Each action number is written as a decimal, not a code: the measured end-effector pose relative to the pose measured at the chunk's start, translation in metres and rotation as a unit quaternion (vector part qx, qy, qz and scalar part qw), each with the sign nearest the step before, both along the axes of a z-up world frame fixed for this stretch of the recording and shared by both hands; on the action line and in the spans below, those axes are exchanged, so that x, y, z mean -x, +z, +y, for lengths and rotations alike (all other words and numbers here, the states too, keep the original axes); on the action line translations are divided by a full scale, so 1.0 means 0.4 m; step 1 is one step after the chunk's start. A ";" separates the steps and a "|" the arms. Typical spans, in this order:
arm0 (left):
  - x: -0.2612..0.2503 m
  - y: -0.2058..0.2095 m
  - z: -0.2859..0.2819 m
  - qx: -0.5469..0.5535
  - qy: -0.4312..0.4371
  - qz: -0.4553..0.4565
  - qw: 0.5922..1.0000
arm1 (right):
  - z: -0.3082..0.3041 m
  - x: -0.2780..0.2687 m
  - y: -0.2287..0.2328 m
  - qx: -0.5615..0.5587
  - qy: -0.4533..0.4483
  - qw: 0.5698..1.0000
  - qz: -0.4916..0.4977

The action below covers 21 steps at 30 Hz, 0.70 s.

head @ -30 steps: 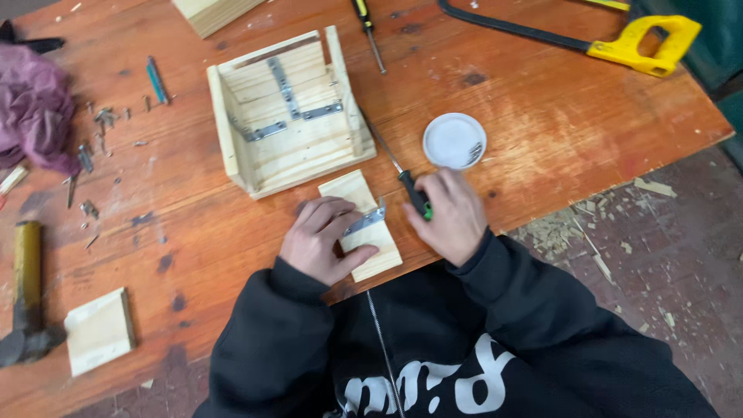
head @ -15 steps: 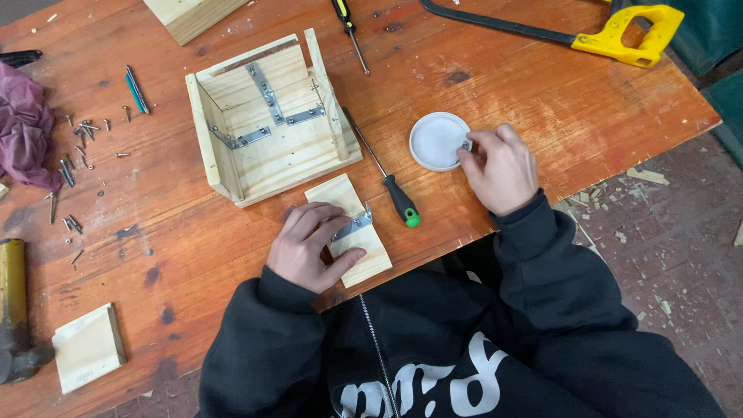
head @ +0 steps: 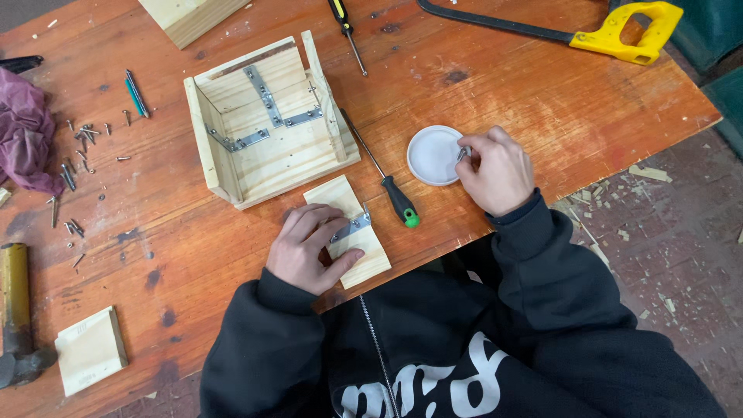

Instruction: The person attaches metal corner brackets to wooden pieces using a screwdriver and screws. They then fit the pieces into a partially assembled wooden box and secure them in place.

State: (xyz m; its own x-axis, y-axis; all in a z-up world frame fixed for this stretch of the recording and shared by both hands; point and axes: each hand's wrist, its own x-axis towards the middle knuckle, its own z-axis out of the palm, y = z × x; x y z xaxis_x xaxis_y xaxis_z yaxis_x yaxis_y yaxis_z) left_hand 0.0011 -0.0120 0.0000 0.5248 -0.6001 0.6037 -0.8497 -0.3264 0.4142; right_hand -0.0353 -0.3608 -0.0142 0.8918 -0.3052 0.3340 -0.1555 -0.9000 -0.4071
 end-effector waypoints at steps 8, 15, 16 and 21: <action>0.004 0.003 -0.001 0.005 0.003 0.001 1.000 | 0.032 0.006 0.020 -0.005 0.018 0.999 0.030; 0.004 0.004 0.001 0.005 0.001 0.001 1.000 | 0.033 0.008 0.007 -0.027 0.020 0.998 0.047; 0.003 0.003 0.001 0.005 0.000 0.000 1.000 | 0.031 0.007 0.004 -0.033 0.021 0.998 0.048; 0.005 0.000 0.002 0.006 0.001 0.001 1.000 | 0.036 0.010 0.003 -0.027 0.028 0.999 0.034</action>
State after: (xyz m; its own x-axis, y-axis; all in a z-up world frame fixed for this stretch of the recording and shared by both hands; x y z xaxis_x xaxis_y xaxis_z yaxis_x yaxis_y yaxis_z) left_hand -0.0008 -0.0111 0.0001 0.5272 -0.5913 0.6103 -0.8483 -0.3234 0.4194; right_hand -0.0391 -0.3466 -0.0131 0.9282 -0.2704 0.2554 -0.1350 -0.8848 -0.4461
